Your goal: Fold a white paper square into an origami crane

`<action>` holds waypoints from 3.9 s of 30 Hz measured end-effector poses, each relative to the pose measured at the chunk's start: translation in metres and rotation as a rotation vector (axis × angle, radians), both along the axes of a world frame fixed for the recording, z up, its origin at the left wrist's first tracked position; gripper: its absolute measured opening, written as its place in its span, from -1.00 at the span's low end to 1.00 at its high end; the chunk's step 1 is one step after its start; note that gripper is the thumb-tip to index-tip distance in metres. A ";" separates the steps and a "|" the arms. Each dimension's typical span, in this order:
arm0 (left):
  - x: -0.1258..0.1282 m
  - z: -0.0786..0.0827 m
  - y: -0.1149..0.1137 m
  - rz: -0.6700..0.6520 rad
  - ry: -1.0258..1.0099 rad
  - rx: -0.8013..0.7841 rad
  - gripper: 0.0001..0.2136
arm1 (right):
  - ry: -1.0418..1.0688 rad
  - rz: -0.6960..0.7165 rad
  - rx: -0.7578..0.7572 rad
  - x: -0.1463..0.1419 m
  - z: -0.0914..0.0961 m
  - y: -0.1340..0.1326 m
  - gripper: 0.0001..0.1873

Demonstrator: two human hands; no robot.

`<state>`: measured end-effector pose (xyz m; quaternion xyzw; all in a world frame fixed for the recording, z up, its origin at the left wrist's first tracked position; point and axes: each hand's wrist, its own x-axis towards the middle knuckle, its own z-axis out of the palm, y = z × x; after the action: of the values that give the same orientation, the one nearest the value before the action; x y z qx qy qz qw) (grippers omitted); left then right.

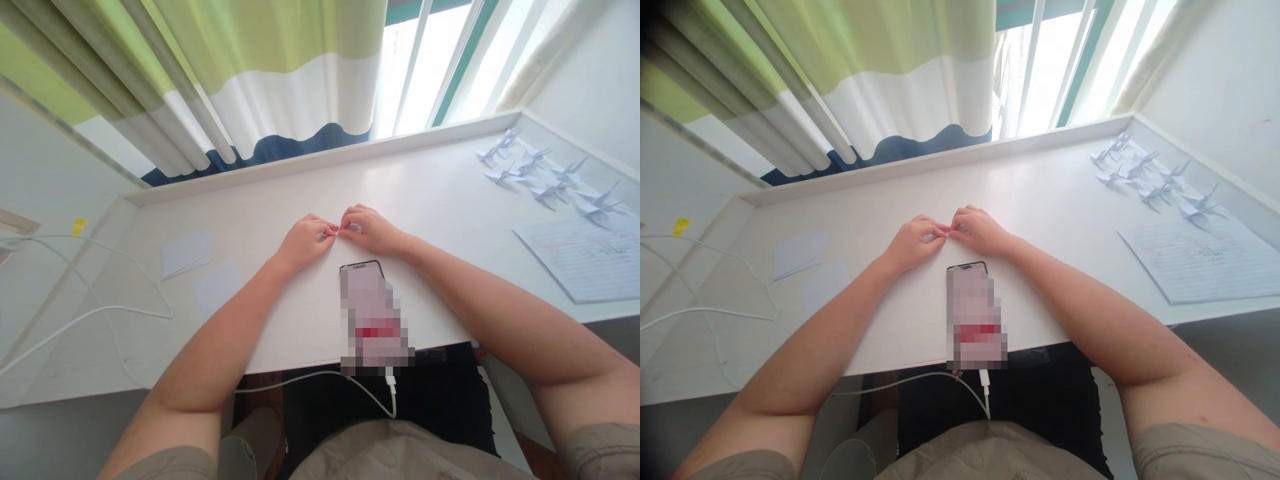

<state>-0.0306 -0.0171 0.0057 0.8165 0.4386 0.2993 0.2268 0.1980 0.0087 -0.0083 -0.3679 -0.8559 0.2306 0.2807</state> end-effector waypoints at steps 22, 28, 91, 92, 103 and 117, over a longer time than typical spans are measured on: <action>0.007 -0.006 0.000 0.136 -0.088 -0.074 -0.88 | 0.119 -0.149 -0.142 -0.001 0.010 -0.004 -0.87; 0.007 -0.005 0.000 0.124 -0.024 -0.040 -0.84 | 0.149 -0.201 -0.180 -0.006 0.012 -0.005 -0.89; -0.006 0.004 -0.001 -0.019 0.079 0.033 -0.92 | -0.058 0.044 -0.029 0.015 0.018 -0.016 -0.76; -0.005 0.003 -0.001 -0.029 0.073 0.026 -0.92 | -0.058 0.040 -0.037 0.015 0.018 -0.015 -0.75; -0.001 0.000 -0.002 0.049 0.080 -0.077 -0.90 | -0.025 -0.068 -0.206 0.012 0.019 -0.014 -0.84; 0.000 0.007 -0.006 0.062 -0.256 -0.341 -0.73 | 0.203 -0.094 -0.476 0.014 0.033 -0.018 -0.80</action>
<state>-0.0303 -0.0228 0.0127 0.7077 0.4752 0.3290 0.4064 0.2119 -0.0098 0.0244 -0.4379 -0.7272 0.4477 0.2810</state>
